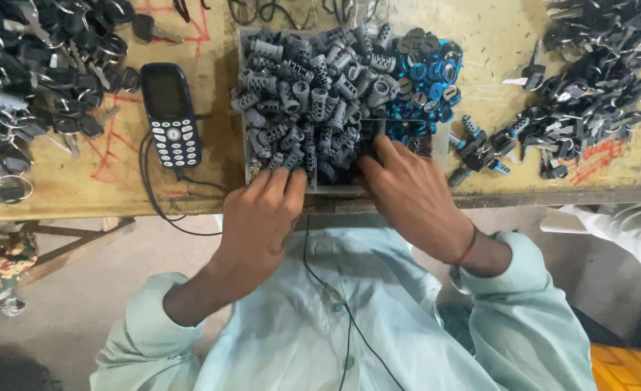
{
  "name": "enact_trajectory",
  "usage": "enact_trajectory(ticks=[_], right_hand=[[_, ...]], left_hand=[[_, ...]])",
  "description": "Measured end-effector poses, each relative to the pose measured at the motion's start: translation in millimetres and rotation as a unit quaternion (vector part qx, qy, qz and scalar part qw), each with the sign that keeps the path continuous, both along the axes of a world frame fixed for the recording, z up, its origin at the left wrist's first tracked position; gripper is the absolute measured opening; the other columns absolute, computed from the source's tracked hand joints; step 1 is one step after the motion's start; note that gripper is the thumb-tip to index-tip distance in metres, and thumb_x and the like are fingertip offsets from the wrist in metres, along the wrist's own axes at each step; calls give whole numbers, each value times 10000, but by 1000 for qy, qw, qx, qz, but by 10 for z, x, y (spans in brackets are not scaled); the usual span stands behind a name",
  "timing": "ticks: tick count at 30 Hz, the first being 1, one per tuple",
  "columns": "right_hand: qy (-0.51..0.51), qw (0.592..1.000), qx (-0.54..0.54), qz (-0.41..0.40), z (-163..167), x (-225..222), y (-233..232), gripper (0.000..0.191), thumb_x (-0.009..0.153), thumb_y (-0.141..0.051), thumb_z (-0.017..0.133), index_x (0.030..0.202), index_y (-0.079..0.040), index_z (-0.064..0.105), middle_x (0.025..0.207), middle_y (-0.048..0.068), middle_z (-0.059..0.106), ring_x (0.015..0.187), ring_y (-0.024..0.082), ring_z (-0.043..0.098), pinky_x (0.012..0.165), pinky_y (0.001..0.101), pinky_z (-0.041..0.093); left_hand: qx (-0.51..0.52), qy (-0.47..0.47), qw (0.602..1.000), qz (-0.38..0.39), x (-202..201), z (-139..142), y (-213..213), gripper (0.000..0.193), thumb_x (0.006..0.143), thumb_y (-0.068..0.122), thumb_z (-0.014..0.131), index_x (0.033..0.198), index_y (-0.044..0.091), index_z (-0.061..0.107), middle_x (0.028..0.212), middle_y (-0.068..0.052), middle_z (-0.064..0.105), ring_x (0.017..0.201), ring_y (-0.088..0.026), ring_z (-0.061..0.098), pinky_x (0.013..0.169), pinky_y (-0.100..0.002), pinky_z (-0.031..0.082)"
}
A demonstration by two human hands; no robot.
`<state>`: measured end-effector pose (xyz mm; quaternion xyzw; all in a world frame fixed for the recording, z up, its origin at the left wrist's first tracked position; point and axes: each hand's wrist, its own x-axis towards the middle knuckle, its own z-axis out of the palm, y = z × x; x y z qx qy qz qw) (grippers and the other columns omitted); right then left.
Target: The person picks grey cylindrical lock parts and blue caps from a compartmented tray, presses the caps onto the cylinders by hand, and places the assembled parts back into the tray. The person repeats this fitting cycle with individual components throughout the episode.
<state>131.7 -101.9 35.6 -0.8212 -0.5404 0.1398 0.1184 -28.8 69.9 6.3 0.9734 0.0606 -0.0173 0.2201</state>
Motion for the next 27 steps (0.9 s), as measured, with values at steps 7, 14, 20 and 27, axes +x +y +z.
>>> enact_trajectory(ticks=[7, 14, 20, 27], right_hand=[[-1, 999, -33, 0, -62, 16, 159, 169, 903, -109, 673, 1047, -36, 624, 964, 118, 563, 879, 313, 651, 639, 448, 482], [111, 986, 93, -79, -89, 39, 100, 139, 911, -23, 717, 1035, -85, 704, 1063, 119, 607, 779, 286, 661, 675, 394, 520], [187, 973, 89, -102, -151, 26, 0, 116, 952, -42, 705, 1055, -46, 651, 1009, 111, 592, 789, 277, 630, 654, 385, 503], [-2, 999, -32, 10, -135, 36, 68, 127, 905, -170, 709, 941, -63, 651, 960, 135, 556, 862, 308, 657, 628, 440, 484]], left_hand=[[36, -57, 998, 9, -72, -4, 167, 273, 774, -27, 739, 971, 66, 574, 874, -62, 600, 865, -221, 666, 665, -348, 553], [-235, -158, 949, 141, -132, -65, 112, 204, 919, -11, 737, 1030, 15, 568, 994, -111, 636, 889, -297, 666, 755, -402, 546], [-268, -177, 938, 129, -206, -40, 99, 298, 871, -72, 658, 1162, -4, 664, 1047, -142, 682, 904, -302, 704, 773, -372, 560], [-413, -121, 874, 225, -57, -31, -158, 179, 918, 32, 737, 1081, 25, 663, 980, -79, 728, 822, -146, 743, 752, -274, 599]])
